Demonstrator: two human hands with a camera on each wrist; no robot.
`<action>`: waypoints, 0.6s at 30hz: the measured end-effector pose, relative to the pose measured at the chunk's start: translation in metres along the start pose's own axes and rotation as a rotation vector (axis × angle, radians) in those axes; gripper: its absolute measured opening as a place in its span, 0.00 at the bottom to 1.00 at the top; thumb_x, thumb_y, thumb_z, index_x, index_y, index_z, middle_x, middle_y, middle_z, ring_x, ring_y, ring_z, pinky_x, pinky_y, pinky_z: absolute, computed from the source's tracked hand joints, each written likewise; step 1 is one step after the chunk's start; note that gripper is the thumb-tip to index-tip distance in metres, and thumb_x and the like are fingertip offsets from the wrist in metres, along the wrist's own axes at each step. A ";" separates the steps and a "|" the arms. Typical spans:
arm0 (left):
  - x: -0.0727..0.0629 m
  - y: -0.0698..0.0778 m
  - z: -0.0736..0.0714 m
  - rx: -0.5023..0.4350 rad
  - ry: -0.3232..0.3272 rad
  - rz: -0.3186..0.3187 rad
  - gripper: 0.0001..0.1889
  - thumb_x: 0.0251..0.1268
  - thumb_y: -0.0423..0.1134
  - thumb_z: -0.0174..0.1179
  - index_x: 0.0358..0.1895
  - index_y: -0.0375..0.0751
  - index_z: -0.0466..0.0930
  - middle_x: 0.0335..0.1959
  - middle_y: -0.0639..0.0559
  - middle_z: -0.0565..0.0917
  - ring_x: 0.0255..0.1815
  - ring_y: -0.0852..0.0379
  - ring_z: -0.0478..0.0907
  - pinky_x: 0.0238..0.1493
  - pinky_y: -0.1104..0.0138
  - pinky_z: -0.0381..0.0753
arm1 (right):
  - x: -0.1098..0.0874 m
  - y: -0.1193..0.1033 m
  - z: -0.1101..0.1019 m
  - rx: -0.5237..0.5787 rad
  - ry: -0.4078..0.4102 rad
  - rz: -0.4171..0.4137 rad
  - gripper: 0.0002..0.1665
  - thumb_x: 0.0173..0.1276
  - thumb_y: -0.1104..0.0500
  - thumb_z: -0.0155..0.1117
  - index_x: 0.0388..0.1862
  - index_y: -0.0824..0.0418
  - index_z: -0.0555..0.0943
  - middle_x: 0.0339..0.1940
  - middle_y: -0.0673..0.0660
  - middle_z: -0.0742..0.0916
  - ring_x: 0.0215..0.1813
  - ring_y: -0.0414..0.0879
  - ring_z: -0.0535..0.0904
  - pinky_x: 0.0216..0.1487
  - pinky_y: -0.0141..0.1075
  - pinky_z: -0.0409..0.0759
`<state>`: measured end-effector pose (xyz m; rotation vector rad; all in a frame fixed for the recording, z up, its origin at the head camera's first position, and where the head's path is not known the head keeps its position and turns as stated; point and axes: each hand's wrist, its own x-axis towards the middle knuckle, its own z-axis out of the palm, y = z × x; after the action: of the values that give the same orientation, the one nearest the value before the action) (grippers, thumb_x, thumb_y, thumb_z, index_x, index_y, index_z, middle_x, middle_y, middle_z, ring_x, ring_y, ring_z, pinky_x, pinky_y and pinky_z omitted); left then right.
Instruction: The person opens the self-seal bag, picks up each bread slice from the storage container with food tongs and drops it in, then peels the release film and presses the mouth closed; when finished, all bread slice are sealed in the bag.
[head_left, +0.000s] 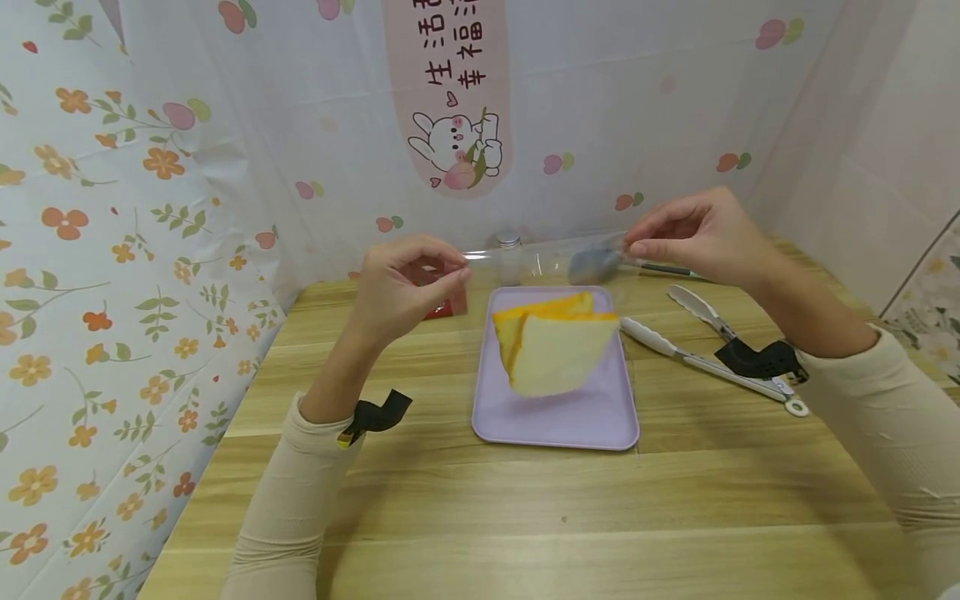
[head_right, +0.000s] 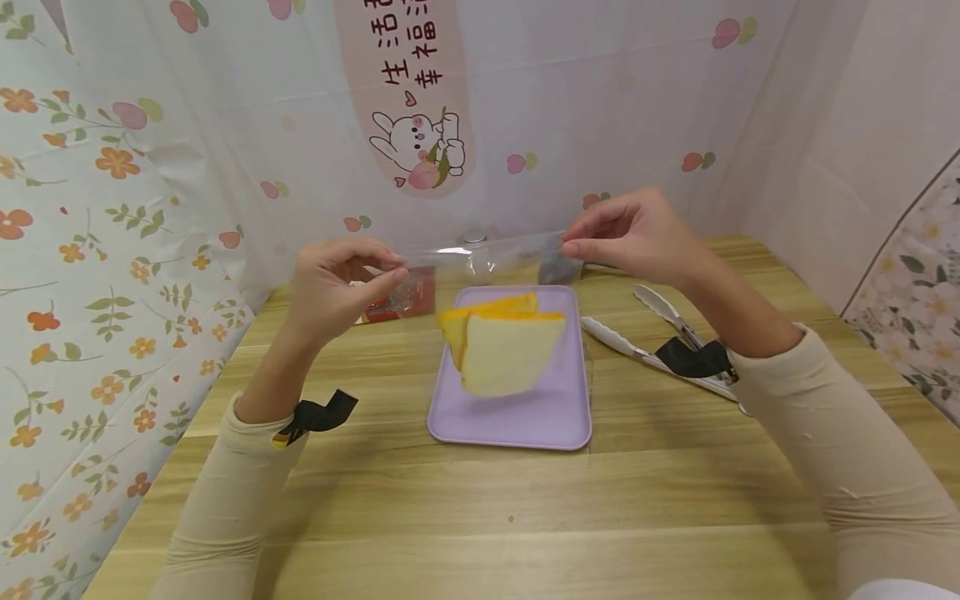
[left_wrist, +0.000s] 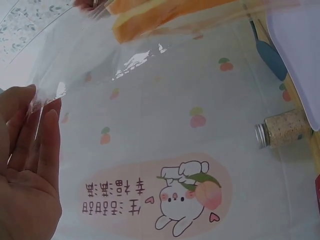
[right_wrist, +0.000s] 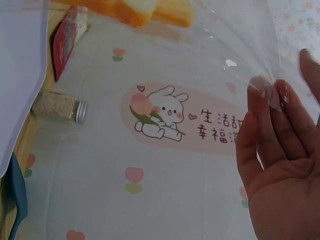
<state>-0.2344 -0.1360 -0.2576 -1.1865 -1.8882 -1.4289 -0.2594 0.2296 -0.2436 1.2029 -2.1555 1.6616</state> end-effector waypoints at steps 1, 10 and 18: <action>0.000 0.000 0.000 0.006 0.004 -0.005 0.06 0.54 0.19 0.68 0.35 0.27 0.85 0.31 0.41 0.86 0.29 0.55 0.81 0.33 0.65 0.85 | 0.001 0.000 0.001 -0.005 0.006 -0.006 0.04 0.59 0.76 0.69 0.35 0.75 0.86 0.33 0.54 0.91 0.33 0.41 0.87 0.33 0.26 0.82; -0.003 0.002 -0.004 0.066 0.010 -0.053 0.09 0.54 0.19 0.68 0.39 0.26 0.84 0.34 0.41 0.86 0.30 0.57 0.83 0.33 0.69 0.83 | 0.006 0.006 0.004 -0.038 0.020 -0.075 0.09 0.54 0.83 0.68 0.34 0.79 0.84 0.31 0.57 0.90 0.32 0.43 0.87 0.33 0.28 0.83; 0.001 0.006 0.000 -0.105 0.100 -0.160 0.15 0.57 0.18 0.64 0.47 0.22 0.76 0.37 0.41 0.87 0.37 0.53 0.86 0.41 0.67 0.84 | 0.004 0.013 0.004 0.039 -0.031 -0.057 0.14 0.50 0.89 0.64 0.35 0.79 0.81 0.32 0.61 0.88 0.33 0.46 0.87 0.34 0.30 0.83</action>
<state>-0.2293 -0.1351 -0.2539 -1.0091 -1.8949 -1.6587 -0.2694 0.2248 -0.2520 1.2969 -2.0955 1.6793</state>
